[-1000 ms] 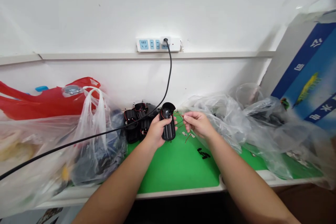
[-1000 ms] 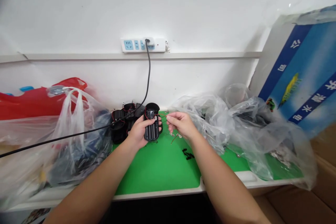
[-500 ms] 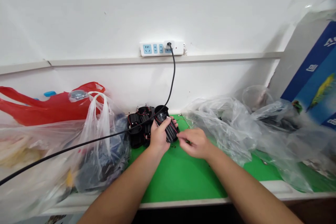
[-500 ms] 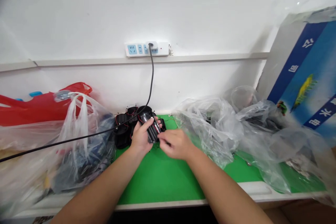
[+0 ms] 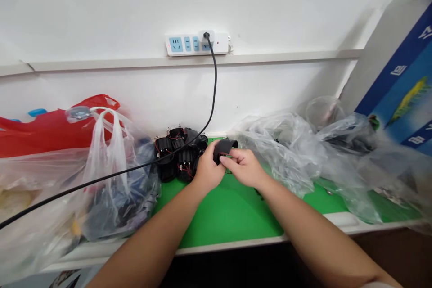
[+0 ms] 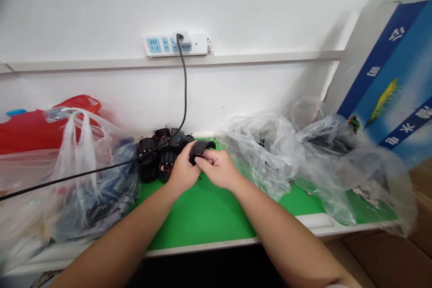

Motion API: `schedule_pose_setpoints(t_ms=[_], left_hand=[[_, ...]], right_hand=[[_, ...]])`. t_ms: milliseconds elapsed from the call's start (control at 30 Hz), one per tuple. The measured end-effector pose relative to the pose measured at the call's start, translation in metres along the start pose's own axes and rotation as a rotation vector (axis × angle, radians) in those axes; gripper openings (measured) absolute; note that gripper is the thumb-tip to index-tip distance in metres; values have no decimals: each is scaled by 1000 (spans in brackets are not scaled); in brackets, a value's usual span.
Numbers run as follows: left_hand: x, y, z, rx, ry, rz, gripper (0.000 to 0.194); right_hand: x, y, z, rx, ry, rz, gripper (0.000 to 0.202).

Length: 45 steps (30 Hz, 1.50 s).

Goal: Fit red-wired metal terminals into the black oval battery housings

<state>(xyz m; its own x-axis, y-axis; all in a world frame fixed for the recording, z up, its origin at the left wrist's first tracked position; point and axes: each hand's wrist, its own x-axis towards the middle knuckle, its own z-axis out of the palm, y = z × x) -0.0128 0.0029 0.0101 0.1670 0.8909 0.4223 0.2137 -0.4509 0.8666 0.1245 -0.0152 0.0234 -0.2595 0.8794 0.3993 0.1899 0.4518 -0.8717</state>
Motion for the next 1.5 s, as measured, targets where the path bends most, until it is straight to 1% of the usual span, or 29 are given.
schedule_pose_setpoints(t_ms=[67, 133, 233, 300, 367, 433, 533, 600, 667, 733, 800, 833, 867, 900, 933, 967, 1000, 1033, 1067, 1100, 1133, 1200, 1333, 1500], left_hand=[[-2, 0, 1, 37, -50, 1, 55], [-2, 2, 2, 10, -58, -6, 52], [0, 5, 3, -134, -41, -52, 44], [1, 6, 3, -266, -56, -117, 44], [1, 7, 4, -374, -84, -183, 46], [0, 7, 6, -438, -96, -233, 47], [-2, 11, 8, -532, -87, -313, 44], [-2, 14, 8, -603, -84, -401, 44], [0, 17, 5, -666, -78, -481, 41], [2, 18, 1, -719, -78, -518, 38], [5, 18, -3, -764, -86, -524, 35], [6, 17, -5, -783, -93, -525, 35], [7, 17, -7, -799, -97, -525, 35], [8, 16, -8, -813, -99, -524, 35], [9, 16, -9, -829, -97, -522, 35], [10, 16, -10, -843, -91, -520, 35], [11, 15, -11, -858, -82, -522, 35], [12, 16, -11, -876, -71, -524, 34], [12, 16, -12, -893, -61, -526, 34], [12, 16, -13, -908, -49, -525, 34], [12, 17, -13, -917, -40, -521, 34], [12, 17, -14, -913, -31, -512, 36], [11, 17, -14, -876, -45, -519, 36], [8, 16, -15, -894, -73, -514, 32]], right_hand=[[0, 1, 3, 68, -23, 35, 31], [0, 3, 4, 176, -16, 108, 34], [1, 5, 3, 335, 60, 190, 33], [2, 5, 4, 366, 134, 200, 35], [3, 4, 5, 300, 205, 201, 35], [3, 4, 6, 173, 263, 196, 33], [2, 3, 5, 41, 302, 161, 34], [2, 2, -1, 64, 306, 143, 37], [5, 2, -12, 128, 342, 142, 40], [9, 4, -29, 158, 402, 173, 42], [12, 7, -47, 76, 412, 218, 42], [13, 8, -56, -25, 369, 233, 41], [12, 10, -65, -154, 271, 238, 40], [11, 11, -72, -284, 112, 240, 37], [9, 11, -79, -401, -96, 250, 32], [6, 11, -83, -497, -319, 281, 26], [4, 11, -86, -574, -515, 330, 23], [2, 12, -88, -640, -660, 385, 27], [1, 12, -88, -701, -750, 439, 34], [0, 14, -88, -764, -788, 488, 40], [0, 16, -87, -821, -801, 524, 43], [0, 22, -84, -880, -825, 556, 44], [0, 28, -79, -849, -880, 555, 40], [-1, 24, -72, -837, -880, 568, 36]])
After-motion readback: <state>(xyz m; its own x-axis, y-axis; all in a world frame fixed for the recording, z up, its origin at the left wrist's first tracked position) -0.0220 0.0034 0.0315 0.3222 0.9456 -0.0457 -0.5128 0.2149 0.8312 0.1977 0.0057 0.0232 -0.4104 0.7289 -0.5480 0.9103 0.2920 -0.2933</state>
